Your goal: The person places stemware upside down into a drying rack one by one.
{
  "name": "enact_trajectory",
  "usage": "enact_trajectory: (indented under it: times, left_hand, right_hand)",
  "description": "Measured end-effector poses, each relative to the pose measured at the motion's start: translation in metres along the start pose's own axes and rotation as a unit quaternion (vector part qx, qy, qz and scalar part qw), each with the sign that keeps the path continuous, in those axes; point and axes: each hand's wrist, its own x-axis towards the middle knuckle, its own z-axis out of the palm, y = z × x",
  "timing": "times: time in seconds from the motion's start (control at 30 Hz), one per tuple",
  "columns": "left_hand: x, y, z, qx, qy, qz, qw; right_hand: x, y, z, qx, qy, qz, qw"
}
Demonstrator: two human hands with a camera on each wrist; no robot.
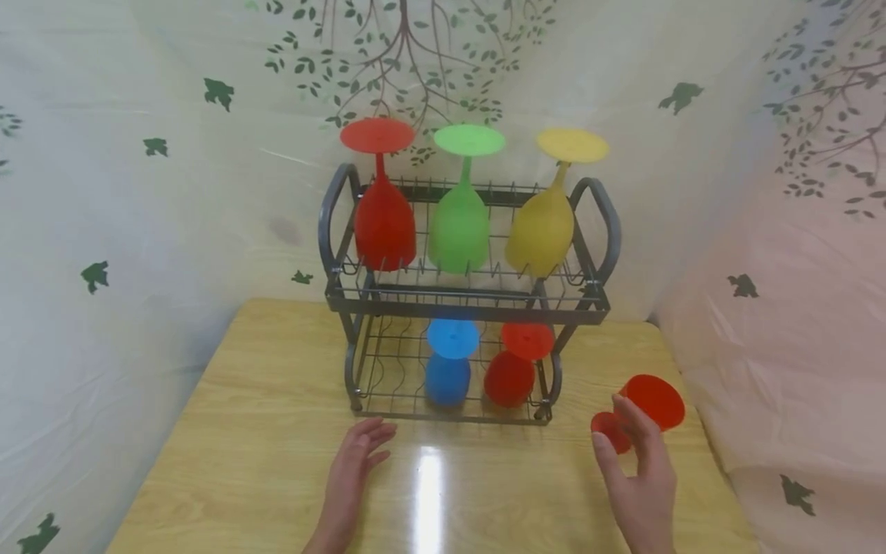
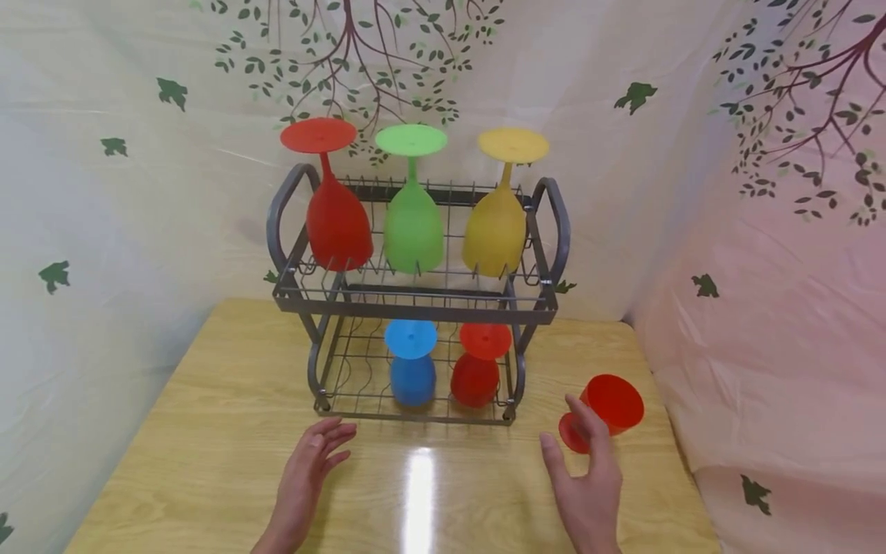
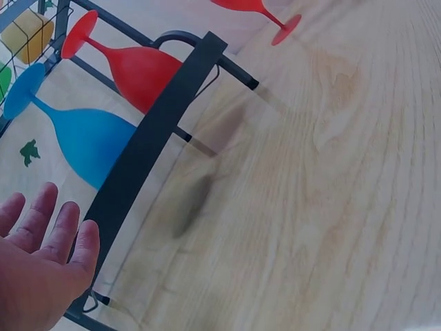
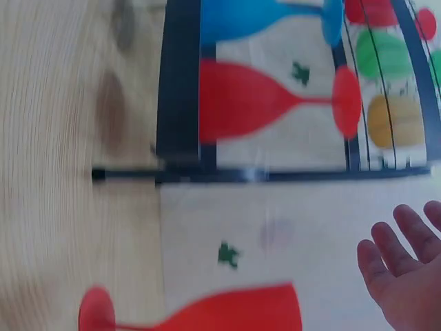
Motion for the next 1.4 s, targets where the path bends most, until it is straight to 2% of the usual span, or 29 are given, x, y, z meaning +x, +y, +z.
enact_trajectory:
  times: [0.2,0.37,0.47,0.6,0.8,0.9,1.1,1.4]
  left_hand:
    - [-0.001,0.003,0.004,0.007,-0.011,0.003,0.9999]
    - [-0.003,0.003,0.005,0.011,-0.012,-0.009,0.9998]
    - [-0.004,0.003,0.005,0.006,-0.017,-0.007,0.9998]
    - [-0.003,0.003,0.005,0.003,-0.022,-0.008,0.9997]
    - [-0.002,0.002,0.005,0.006,-0.024,-0.006,0.9997]
    - [-0.002,0.002,0.005,0.007,-0.025,-0.003,0.9997]
    - [-0.001,0.001,0.004,0.014,-0.026,-0.004,0.9996]
    - [0.002,0.001,0.005,0.027,-0.018,-0.024,0.9992]
  right_hand:
    - [0.009,0.027,-0.024,0.005,0.072,0.019,0.9972]
    - [0.014,0.052,-0.037,-0.004,0.102,0.090,0.9908]
    - [0.017,0.065,-0.042,-0.008,0.086,0.148,0.9852]
    - [0.022,0.080,-0.047,0.024,0.060,0.190,0.9797]
    - [0.029,0.101,-0.046,0.099,0.019,0.204,0.9737]
    - [0.031,0.107,-0.043,0.100,-0.003,0.221,0.9702]
    - [0.038,0.113,-0.038,0.099,-0.005,0.249,0.9633]
    - [0.039,0.129,-0.035,0.090,0.000,0.237,0.9672]
